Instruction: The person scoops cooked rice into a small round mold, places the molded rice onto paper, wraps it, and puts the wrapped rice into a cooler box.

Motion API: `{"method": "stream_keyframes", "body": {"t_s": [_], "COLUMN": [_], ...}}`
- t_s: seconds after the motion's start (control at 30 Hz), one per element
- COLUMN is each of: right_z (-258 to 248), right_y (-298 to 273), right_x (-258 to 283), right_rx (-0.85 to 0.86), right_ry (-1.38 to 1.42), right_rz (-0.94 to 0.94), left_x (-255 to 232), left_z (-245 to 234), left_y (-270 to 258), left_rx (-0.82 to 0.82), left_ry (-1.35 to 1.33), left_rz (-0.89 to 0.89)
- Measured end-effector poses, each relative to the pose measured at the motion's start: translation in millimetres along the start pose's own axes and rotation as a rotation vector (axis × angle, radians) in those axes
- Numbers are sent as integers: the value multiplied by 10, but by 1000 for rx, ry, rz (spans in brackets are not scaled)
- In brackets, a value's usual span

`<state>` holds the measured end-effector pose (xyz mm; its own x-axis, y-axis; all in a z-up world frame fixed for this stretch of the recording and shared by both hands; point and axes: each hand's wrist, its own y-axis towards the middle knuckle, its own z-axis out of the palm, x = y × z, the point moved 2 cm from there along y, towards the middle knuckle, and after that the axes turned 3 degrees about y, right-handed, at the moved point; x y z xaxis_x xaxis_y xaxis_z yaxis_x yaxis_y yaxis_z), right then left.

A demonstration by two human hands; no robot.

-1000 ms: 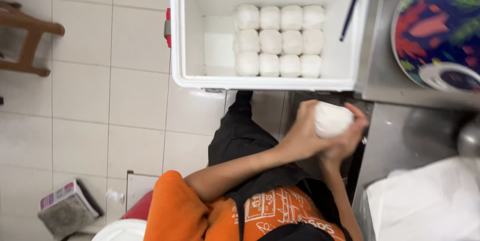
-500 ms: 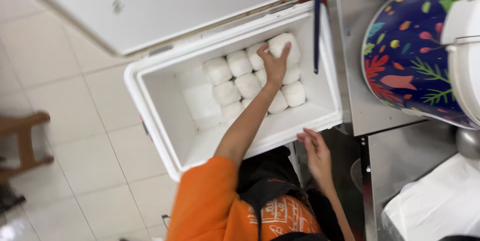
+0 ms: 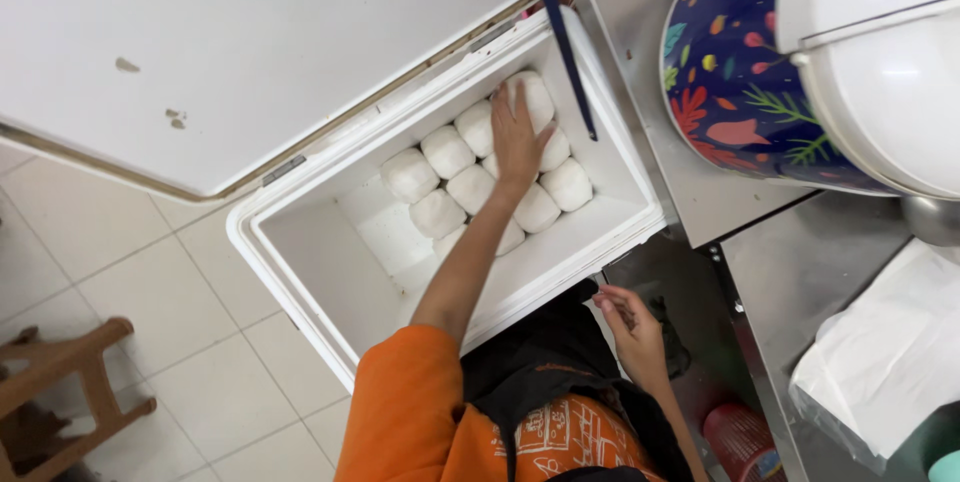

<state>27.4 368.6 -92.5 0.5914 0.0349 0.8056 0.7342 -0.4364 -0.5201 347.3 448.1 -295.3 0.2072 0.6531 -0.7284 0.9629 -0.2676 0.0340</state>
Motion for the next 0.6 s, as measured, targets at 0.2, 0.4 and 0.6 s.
{"method": "stream_keyframes", "body": {"t_s": [0.2,0.4,0.6], "right_z": [-250,-172,251], "right_y": [-94,-325,-232], "right_x": [80,54,594], "right_rx": [-153,-132,-21], "right_ry": [-25,-31,-308], "right_rz": [-23,-72,-453], "left_x": [-107,-132,449], "left_z": [-330,-605,-1508], "left_y": [153,-84,-1013], "left_rx": [161,195,610], "left_ry": [303,327,395], "left_rz": [212,339,483]}}
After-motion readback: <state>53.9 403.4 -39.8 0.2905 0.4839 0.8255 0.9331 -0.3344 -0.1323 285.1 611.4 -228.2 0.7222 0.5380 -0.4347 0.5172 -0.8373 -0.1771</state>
